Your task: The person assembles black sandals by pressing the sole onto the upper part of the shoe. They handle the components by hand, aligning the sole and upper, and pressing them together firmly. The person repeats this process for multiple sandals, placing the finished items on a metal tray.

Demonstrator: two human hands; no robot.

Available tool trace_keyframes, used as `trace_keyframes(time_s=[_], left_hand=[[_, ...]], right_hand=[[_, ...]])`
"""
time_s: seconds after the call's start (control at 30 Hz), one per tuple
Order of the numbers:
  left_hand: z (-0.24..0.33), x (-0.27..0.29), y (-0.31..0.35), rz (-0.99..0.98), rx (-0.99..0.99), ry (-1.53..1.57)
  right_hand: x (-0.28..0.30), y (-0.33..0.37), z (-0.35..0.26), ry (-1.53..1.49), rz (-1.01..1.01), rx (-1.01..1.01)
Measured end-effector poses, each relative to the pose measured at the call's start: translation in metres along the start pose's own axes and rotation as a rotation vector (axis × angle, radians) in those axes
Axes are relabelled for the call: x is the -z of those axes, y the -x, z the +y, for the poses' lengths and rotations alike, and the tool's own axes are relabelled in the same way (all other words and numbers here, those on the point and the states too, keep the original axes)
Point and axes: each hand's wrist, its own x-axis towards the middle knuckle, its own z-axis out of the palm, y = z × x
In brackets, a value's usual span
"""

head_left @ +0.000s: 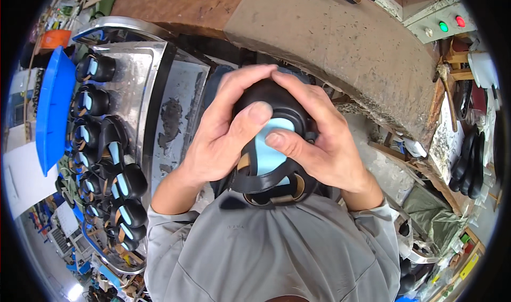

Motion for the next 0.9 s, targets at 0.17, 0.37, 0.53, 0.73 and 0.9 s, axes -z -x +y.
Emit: trace_keyframes(time_s=[0.17, 0.37, 0.53, 0.73, 0.9], left_hand=[[0.004, 0.027, 0.004, -0.16, -0.37, -0.217], [-0.009, 0.019, 0.004, -0.237, -0.52, -0.292], [-0.011, 0.013, 0.01, -0.231, -0.507, -0.393], [-0.01, 0.0, 0.003, -0.206, -0.588, -0.399], [-0.014, -0.001, 0.003, -0.153, -0.481, -0.417]], right_hand=[[0.008, -0.004, 0.011, -0.578, -0.156, -0.137], [-0.036, 0.006, 0.043, -0.987, -0.171, 0.058], [-0.035, 0.014, 0.047, -1.013, -0.159, 0.068], [-0.036, 0.018, 0.039, -0.888, 0.03, 0.072], [-0.039, 0.019, 0.05, -0.934, 0.045, 0.001]])
